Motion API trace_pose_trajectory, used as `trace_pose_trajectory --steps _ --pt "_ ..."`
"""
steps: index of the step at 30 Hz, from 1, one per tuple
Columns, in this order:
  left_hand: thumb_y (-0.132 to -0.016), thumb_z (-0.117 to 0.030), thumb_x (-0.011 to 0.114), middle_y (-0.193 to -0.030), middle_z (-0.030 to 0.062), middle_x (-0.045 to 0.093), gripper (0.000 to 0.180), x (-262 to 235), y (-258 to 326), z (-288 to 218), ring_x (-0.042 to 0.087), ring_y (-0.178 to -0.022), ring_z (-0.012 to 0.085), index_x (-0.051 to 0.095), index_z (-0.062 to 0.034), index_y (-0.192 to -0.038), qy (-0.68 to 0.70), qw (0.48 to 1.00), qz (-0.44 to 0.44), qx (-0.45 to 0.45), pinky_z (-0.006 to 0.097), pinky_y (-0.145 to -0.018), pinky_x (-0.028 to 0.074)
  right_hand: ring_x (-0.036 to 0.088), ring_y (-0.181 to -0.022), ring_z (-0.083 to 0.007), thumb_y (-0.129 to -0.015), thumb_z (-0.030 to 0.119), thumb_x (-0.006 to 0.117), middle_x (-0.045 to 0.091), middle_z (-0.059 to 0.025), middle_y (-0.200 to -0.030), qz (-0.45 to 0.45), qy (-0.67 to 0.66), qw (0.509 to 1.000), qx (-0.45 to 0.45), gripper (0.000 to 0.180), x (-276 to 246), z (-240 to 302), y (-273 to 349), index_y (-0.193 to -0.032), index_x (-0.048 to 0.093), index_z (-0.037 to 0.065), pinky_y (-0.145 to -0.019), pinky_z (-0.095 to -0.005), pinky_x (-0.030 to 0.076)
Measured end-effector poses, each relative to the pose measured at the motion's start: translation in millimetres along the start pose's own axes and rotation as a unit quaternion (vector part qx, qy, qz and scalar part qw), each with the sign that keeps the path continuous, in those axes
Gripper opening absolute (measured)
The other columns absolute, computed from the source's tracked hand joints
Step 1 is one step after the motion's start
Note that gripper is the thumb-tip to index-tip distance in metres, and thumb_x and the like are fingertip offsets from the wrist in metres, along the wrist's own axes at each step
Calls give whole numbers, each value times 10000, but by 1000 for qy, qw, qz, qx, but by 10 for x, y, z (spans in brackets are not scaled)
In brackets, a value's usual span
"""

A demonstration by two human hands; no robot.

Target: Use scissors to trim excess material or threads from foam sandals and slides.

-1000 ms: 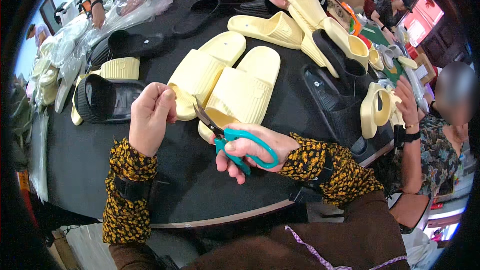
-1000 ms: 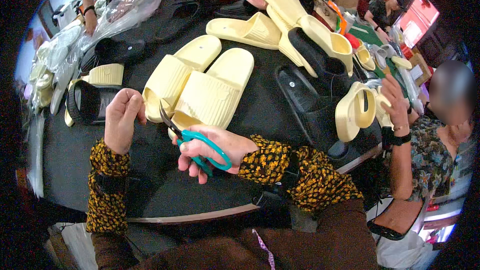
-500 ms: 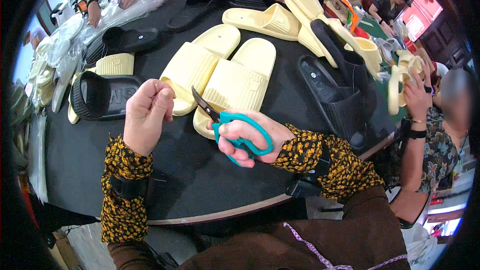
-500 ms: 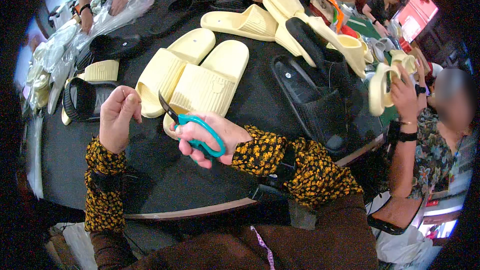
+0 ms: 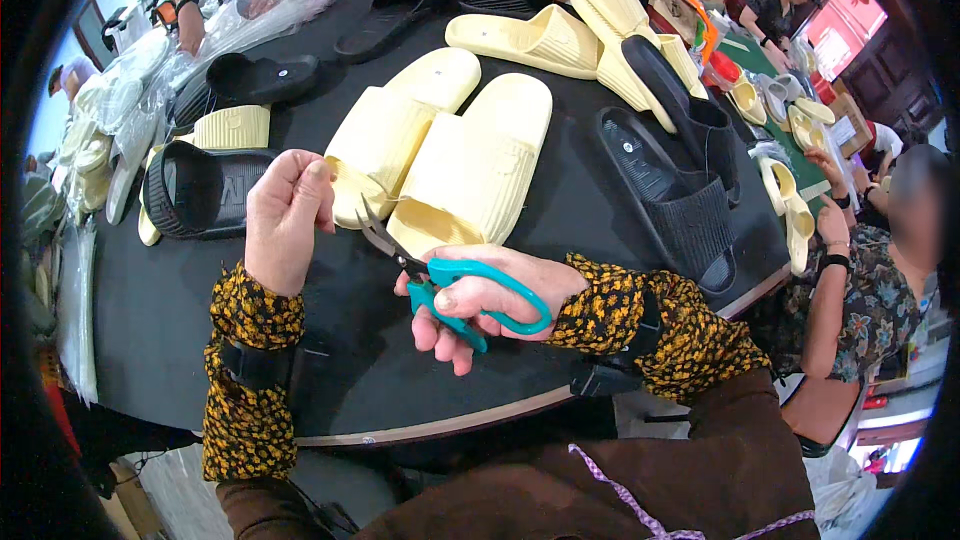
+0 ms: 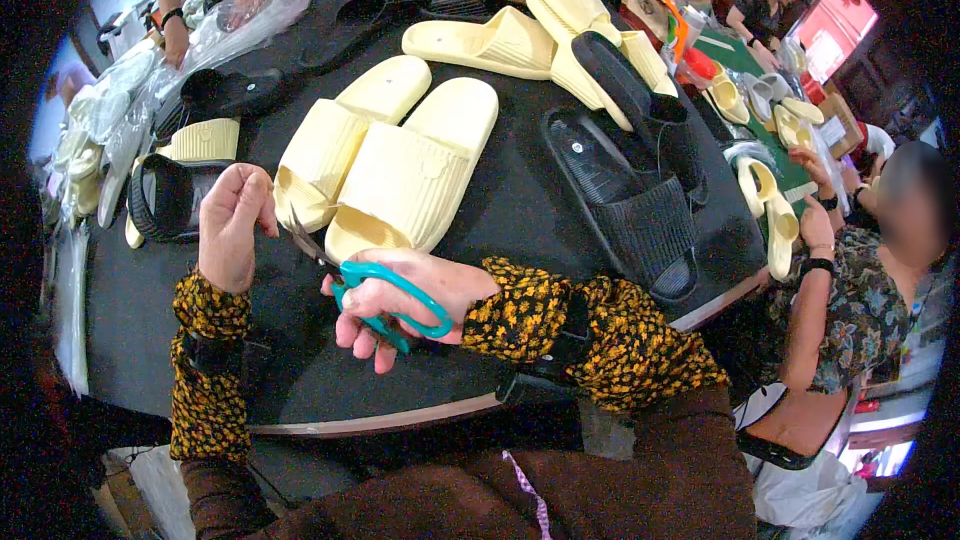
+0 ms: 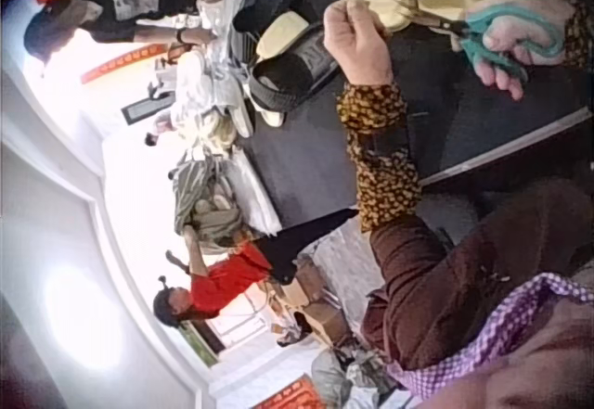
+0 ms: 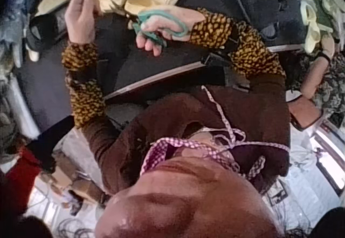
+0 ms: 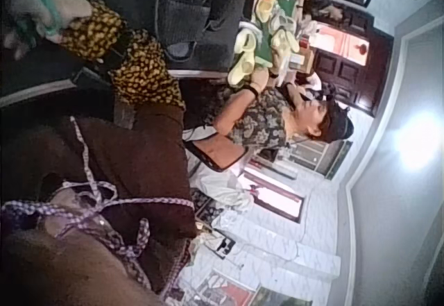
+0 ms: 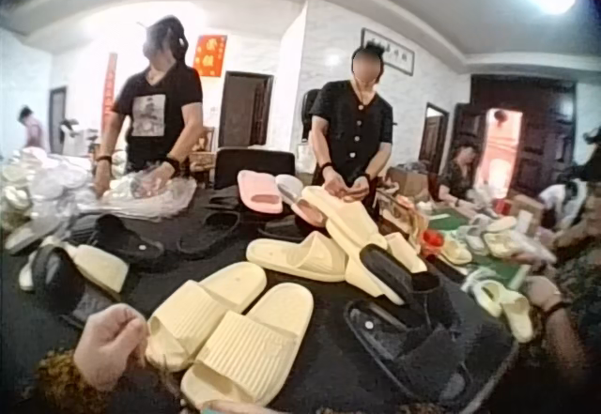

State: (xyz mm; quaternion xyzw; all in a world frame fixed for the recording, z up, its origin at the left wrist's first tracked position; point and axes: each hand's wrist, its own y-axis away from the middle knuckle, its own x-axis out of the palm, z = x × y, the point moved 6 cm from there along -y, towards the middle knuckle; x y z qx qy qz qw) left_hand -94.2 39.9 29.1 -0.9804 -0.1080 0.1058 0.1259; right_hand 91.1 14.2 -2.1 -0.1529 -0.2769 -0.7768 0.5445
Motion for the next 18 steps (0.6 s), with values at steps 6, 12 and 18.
trace_pose_trajectory --steps 6,12,18 --pt "-942 -158 448 -594 -26 448 186 96 69 -94 399 -518 38 507 -11 -845 1 999 40 26 186 -483 348 606 -713 -168 -850 198 479 576 -135 -884 -37 -69 997 -11 390 -62 -14 -21 -1178 390 8 -594 -294 530" --pt "-941 -157 453 -589 -35 443 179 88 61 -74 396 -505 28 510 -17 -846 -13 998 55 21 177 -470 334 454 -476 -88 -845 222 507 532 -64 -686 -71 -20 997 -26 307 -103 66 13 -1058 449 8 -390 -228 377" --pt "-942 -168 441 -576 -20 432 176 -64 74 -224 385 -467 57 503 -17 -876 -16 999 -1 34 196 -438 306 473 -439 -68 -840 248 530 533 -31 -645 -44 -3 998 -51 270 -93 83 -16 -1019 479 52 -341 -210 371"
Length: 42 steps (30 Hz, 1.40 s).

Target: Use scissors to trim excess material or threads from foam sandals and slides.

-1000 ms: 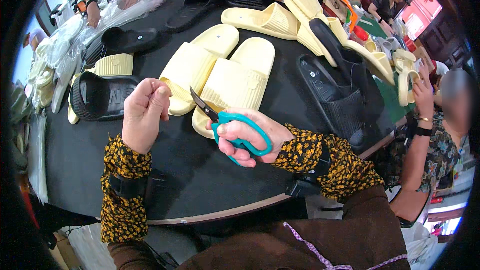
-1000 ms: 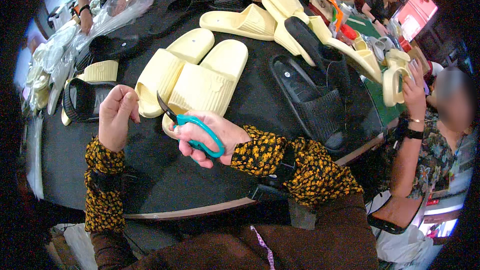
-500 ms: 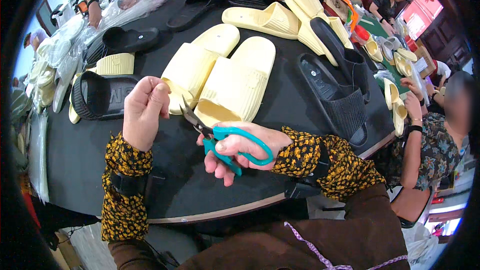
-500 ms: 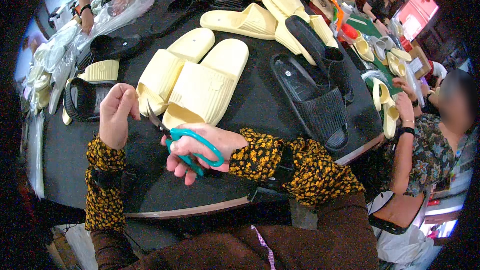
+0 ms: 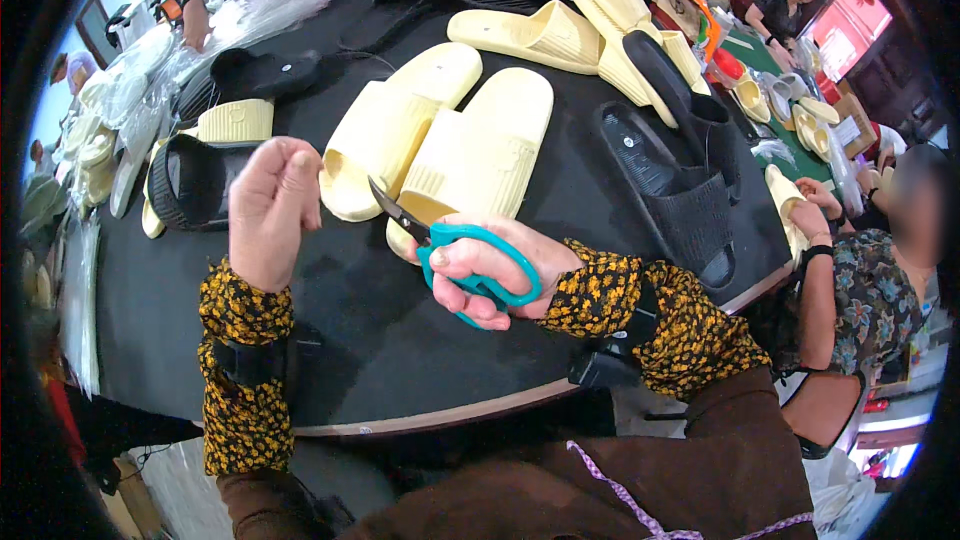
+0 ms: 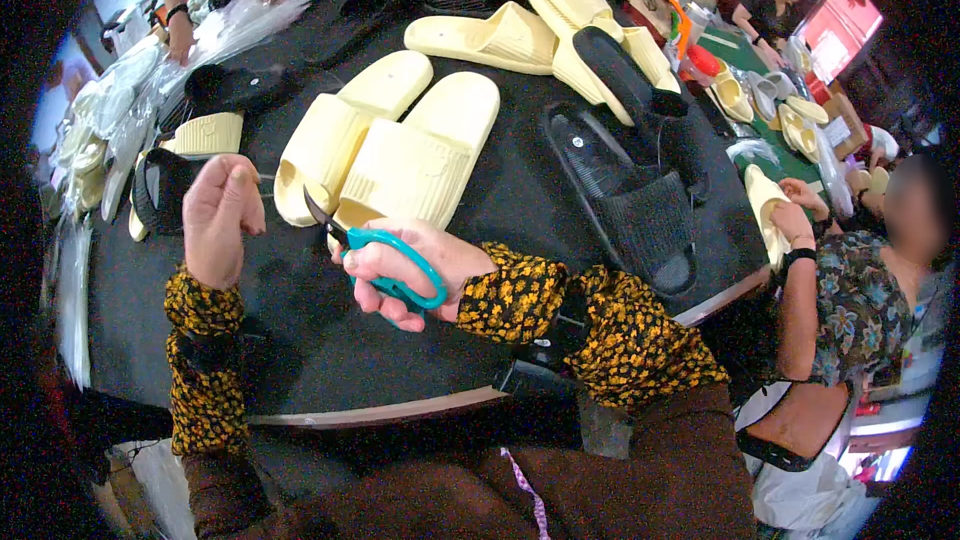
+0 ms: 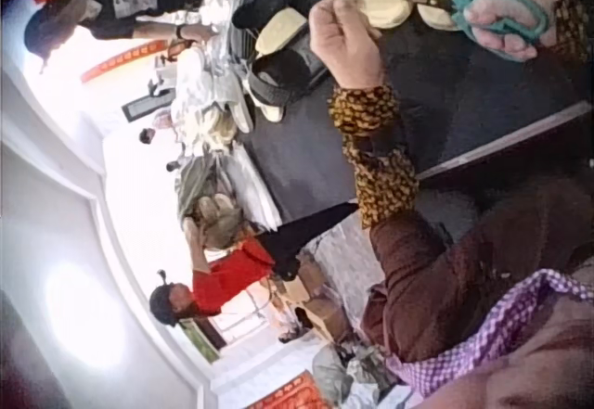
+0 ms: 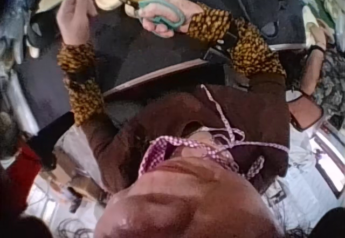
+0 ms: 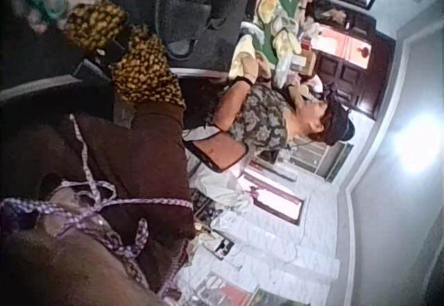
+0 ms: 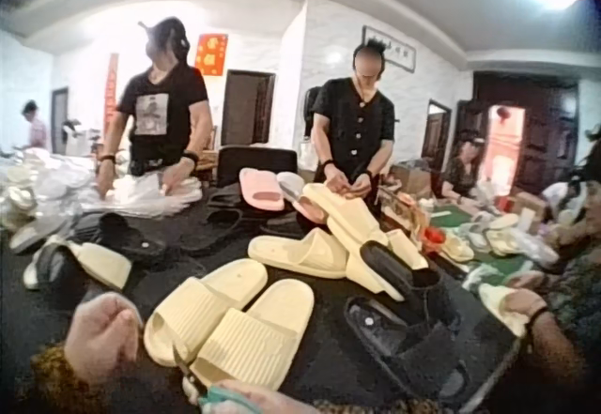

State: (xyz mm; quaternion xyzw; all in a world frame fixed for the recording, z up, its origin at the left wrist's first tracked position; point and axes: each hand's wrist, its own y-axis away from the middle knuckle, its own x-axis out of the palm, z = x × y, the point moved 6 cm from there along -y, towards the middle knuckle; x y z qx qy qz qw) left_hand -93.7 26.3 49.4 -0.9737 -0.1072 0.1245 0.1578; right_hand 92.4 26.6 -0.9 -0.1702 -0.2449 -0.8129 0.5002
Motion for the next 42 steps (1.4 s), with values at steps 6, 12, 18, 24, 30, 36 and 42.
trace_pose_trajectory --steps 6,12,18,24,30,36,42 --pt "-925 -108 433 -612 -4 441 156 -338 599 -642 375 -496 45 502 13 -855 -51 995 -80 44 201 -443 323 456 -463 -94 -852 212 485 529 -64 -682 -55 20 998 -15 306 -60 91 62 -1086 459 16 -371 -229 364" --pt "-864 -99 498 -572 14 477 150 -898 1805 -815 439 -463 63 515 -6 -748 -258 958 -64 -110 210 -416 316 457 -458 -100 -851 179 491 527 -70 -672 -56 -11 998 -37 317 -64 126 50 -1116 443 12 -369 -238 372" --pt "-855 -51 518 -526 10 480 109 -1202 2683 -351 441 -443 55 547 2 -765 -267 909 -46 -317 212 -412 340 442 -452 -101 -849 165 493 518 -62 -661 -82 16 996 -40 317 -92 160 92 -1126 440 20 -367 -235 359" --pt "-772 -112 578 -694 201 605 151 -1334 3194 350 603 -726 381 618 -2 -869 -463 825 100 -308 413 -660 483 447 -460 -98 -838 163 500 519 -59 -672 -88 -3 995 -41 305 -85 112 57 -1106 458 25 -369 -232 367" --pt "-796 -70 556 -910 216 611 227 -941 2500 -133 602 -831 358 572 31 -1000 -393 871 180 -235 375 -739 491 458 -446 -101 -844 146 516 522 -53 -656 -103 -8 993 -59 274 -107 141 59 -1088 459 37 -361 -232 374" --pt "-800 -18 549 -830 127 612 132 -240 1083 -767 605 -718 207 578 22 -922 -288 918 272 -35 285 -661 489 492 -455 -96 -852 125 523 528 -48 -665 -145 44 979 -136 249 -218 252 167 -1080 473 38 -369 -222 396" --pt "-794 -203 609 -1090 182 539 363 301 -195 -393 471 -1073 328 524 -20 -1095 -380 890 232 95 377 -918 369 505 -465 -85 -833 108 559 543 -43 -690 -178 6 956 -232 285 -278 365 104 -1097 479 40 -371 -212 403"
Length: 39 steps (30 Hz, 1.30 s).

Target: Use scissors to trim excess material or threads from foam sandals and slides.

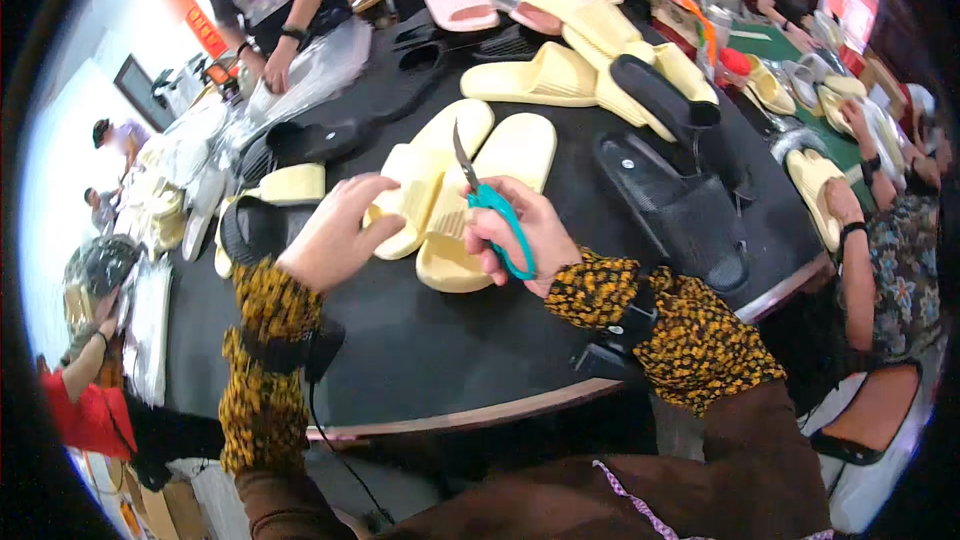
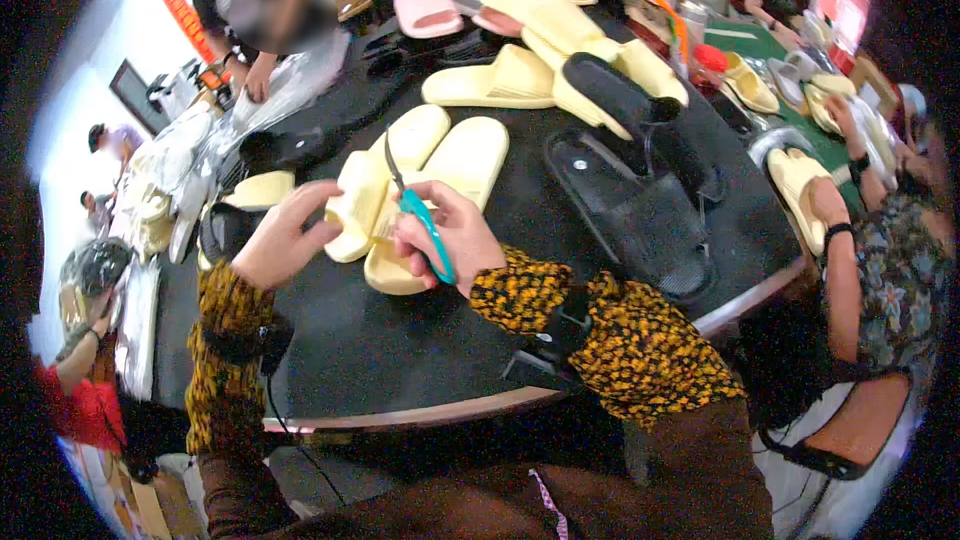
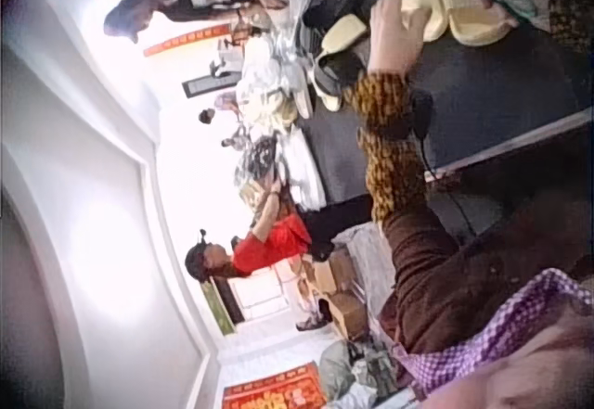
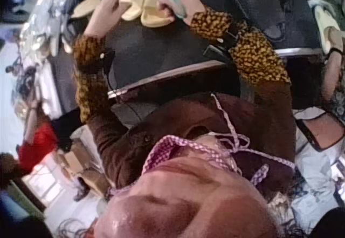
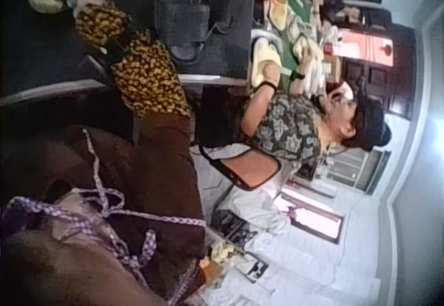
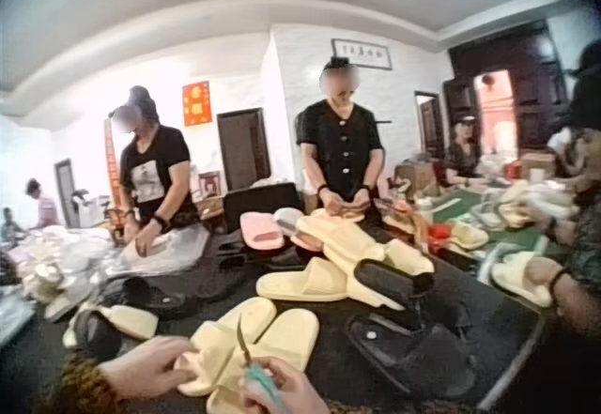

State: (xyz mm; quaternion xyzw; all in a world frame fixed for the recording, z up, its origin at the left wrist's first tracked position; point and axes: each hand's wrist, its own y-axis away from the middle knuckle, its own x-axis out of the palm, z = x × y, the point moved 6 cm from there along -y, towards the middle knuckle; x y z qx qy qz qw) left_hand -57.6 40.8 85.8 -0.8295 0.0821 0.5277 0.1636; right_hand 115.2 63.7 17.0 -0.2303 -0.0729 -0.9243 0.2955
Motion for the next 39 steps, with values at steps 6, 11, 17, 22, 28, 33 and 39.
trace_pose_trajectory --steps 6,11,17,22,28,33,39 --pt "-766 -455 603 -1154 189 533 595 444 -946 105 455 -1123 370 474 -106 -1231 -147 979 121 67 439 -942 342 506 -445 -81 -823 139 588 550 -41 -667 -31 -16 999 -42 300 -157 86 -45 -1092 489 50 -357 -209 401" --pt "-737 -432 639 -922 195 633 541 466 -1018 -109 614 -872 329 546 -120 -1170 -105 965 233 51 377 -801 462 502 -424 -85 -817 150 610 549 -49 -655 -56 -1 997 -58 314 -302 85 -97 -1086 492 40 -348 -219 406" --pt "-694 -347 664 -671 193 602 361 300 -911 -31 612 -638 293 645 -9 -818 -106 981 159 -41 374 -612 475 511 -437 -90 -815 143 610 558 -61 -667 -36 -22 997 -68 332 -306 107 -101 -1089 474 16 -355 -216 406" --pt "-779 -187 597 -704 127 620 255 -320 -586 820 587 -591 190 591 64 -824 146 963 -115 -194 295 -561 474 505 -427 -90 -805 174 617 564 -77 -666 -31 11 995 -92 427 -143 216 -64 -1134 421 -15 -327 -212 383" --pt "-850 -38 478 -1008 146 584 231 -212 -246 432 590 -903 196 491 90 -1043 560 799 -138 -173 298 -780 483 606 -585 -187 -793 210 639 601 -103 -710 -39 260 902 -343 430 -149 313 -11 -1119 434 18 -523 -320 484" --pt "-822 18 502 -1098 117 555 358 -184 2 220 552 -972 183 441 48 -1174 534 790 -273 -125 291 -829 450 588 -687 -186 -753 157 681 579 -99 -774 -71 413 886 -197 472 -149 344 26 -1130 417 48 -656 -309 480" --pt "-813 16 519 -1115 133 532 395 -54 223 199 547 -957 201 419 41 -1194 474 791 -369 -115 286 -813 444 618 -684 -221 -760 194 666 605 -97 -772 -80 506 843 -165 418 -177 257 -4 -1091 438 81 -621 -335 485"
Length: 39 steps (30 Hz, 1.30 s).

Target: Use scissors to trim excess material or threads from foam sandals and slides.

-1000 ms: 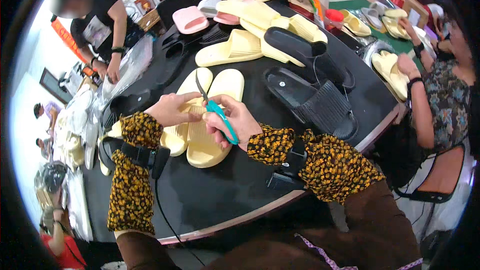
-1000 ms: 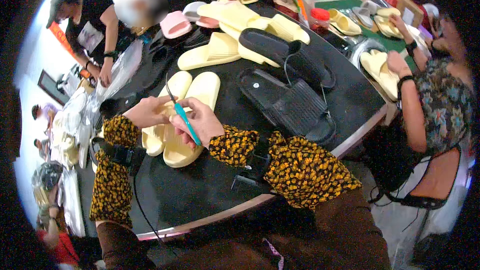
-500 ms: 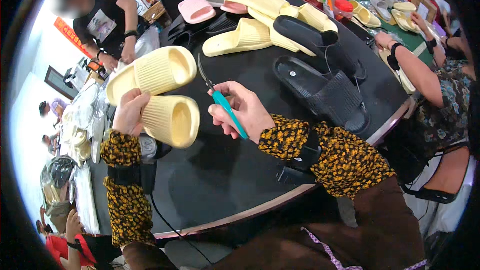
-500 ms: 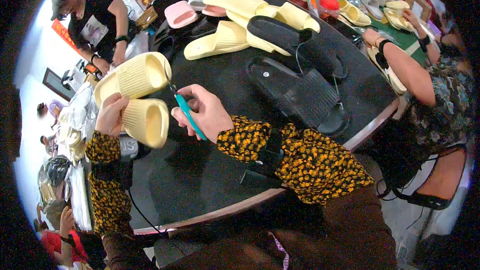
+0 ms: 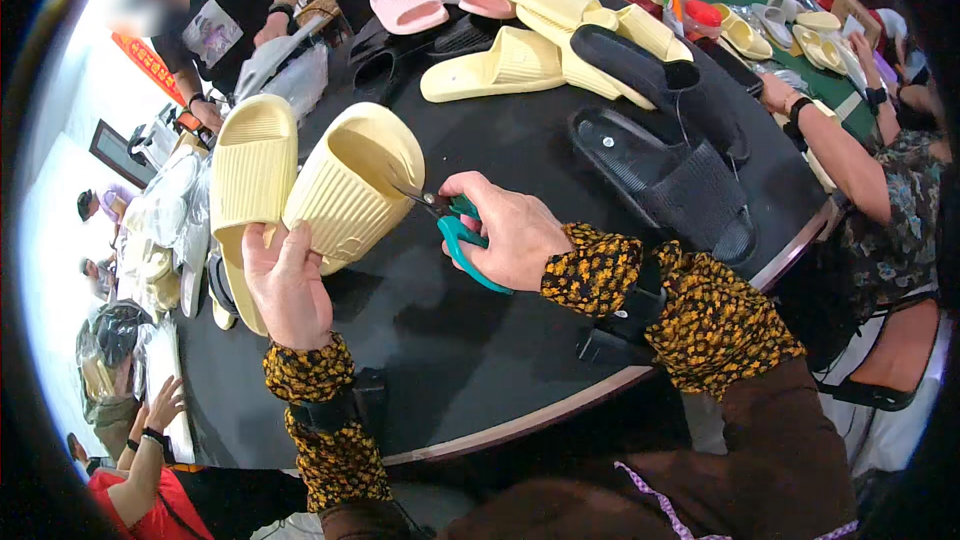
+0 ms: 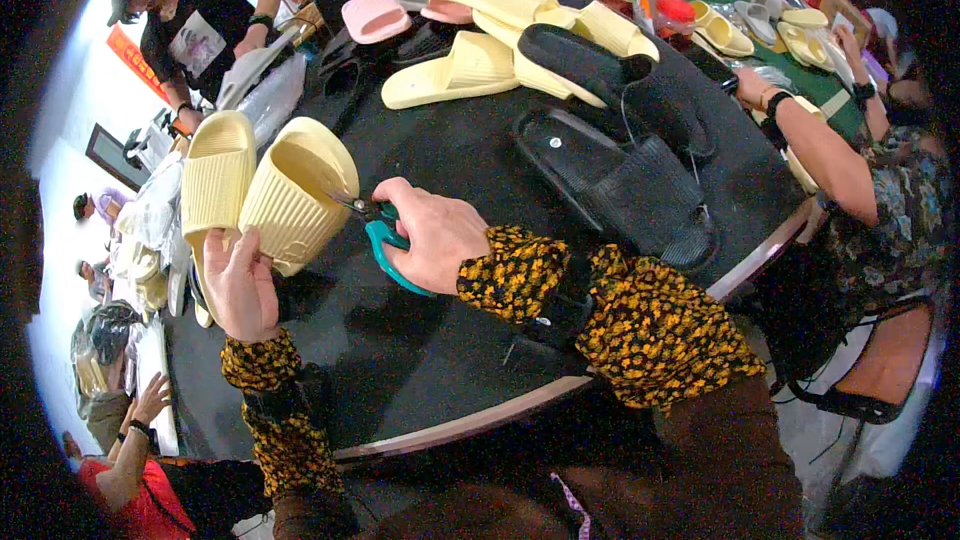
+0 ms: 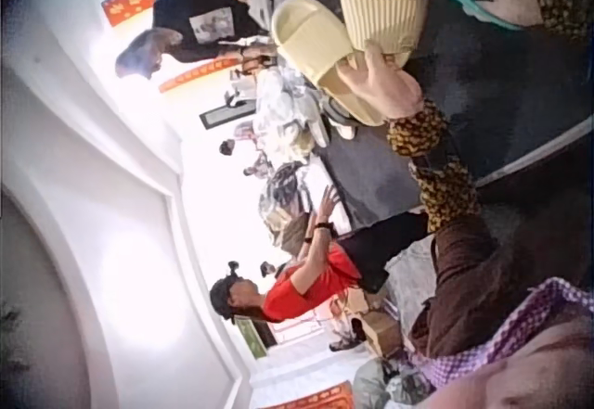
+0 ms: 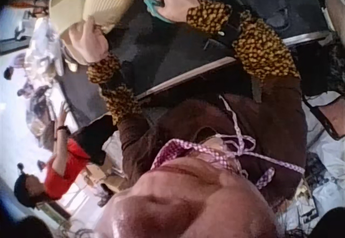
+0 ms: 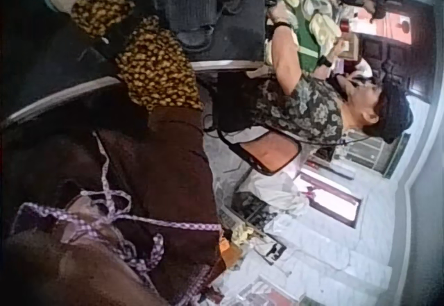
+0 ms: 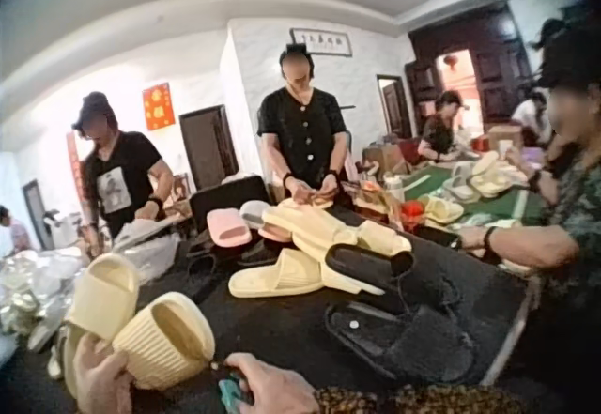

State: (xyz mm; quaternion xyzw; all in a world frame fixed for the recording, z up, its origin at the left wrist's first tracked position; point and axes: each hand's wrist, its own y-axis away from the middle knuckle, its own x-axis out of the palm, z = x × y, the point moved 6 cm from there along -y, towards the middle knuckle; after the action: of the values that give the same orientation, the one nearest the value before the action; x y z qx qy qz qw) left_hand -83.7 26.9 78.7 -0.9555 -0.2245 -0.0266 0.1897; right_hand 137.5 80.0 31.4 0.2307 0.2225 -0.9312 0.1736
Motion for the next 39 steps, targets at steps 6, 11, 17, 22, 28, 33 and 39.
trace_pose_trajectory --steps 6,11,17,22,28,33,39 --pt "-836 11 499 -1176 191 491 535 157 169 -23 521 -1032 223 227 36 -1297 51 998 29 12 308 -817 448 623 -736 -294 -765 202 627 613 -133 -800 20 5 999 -49 395 48 -21 -6 -1089 438 79 -639 -396 483" --pt "-840 8 497 -1196 196 484 553 178 219 23 516 -1038 210 204 37 -1309 24 999 41 19 296 -814 444 635 -716 -248 -767 161 635 622 -106 -763 17 -6 999 -35 393 70 -11 3 -1095 435 78 -642 -354 495" --pt "-833 73 455 -1240 259 446 594 218 243 30 467 -1135 263 131 54 -1329 24 997 60 38 339 -934 374 648 -669 -207 -769 100 632 633 -75 -734 6 -24 999 -45 381 73 -9 15 -1088 426 60 -639 -312 508" --pt "-833 69 458 -1241 260 443 599 230 252 75 456 -1151 267 125 54 -1331 18 996 75 39 345 -944 366 617 -706 -345 -779 194 623 608 -181 -742 2 -57 996 -65 390 94 -35 -3 -1091 429 63 -619 -422 481" --pt "-838 52 467 -1237 257 445 608 267 268 52 460 -1142 259 115 56 -1333 4 996 78 47 339 -934 373 631 -689 -286 -782 146 626 618 -133 -741 -10 -60 996 -72 368 50 9 9 -1078 426 57 -627 -370 493" --pt "-842 45 468 -1241 251 443 600 276 295 7 463 -1134 250 123 55 -1333 -18 995 85 52 337 -921 381 643 -675 -222 -762 109 656 618 -94 -739 -16 -40 998 -55 393 34 81 26 -1075 426 50 -636 -316 503" --pt "-845 39 473 -1244 250 440 599 307 306 75 462 -1136 253 136 37 -1341 4 992 107 67 341 -929 375 644 -693 -270 -773 179 631 619 -145 -740 -32 -26 997 -68 389 -6 58 30 -1090 439 64 -613 -367 503"
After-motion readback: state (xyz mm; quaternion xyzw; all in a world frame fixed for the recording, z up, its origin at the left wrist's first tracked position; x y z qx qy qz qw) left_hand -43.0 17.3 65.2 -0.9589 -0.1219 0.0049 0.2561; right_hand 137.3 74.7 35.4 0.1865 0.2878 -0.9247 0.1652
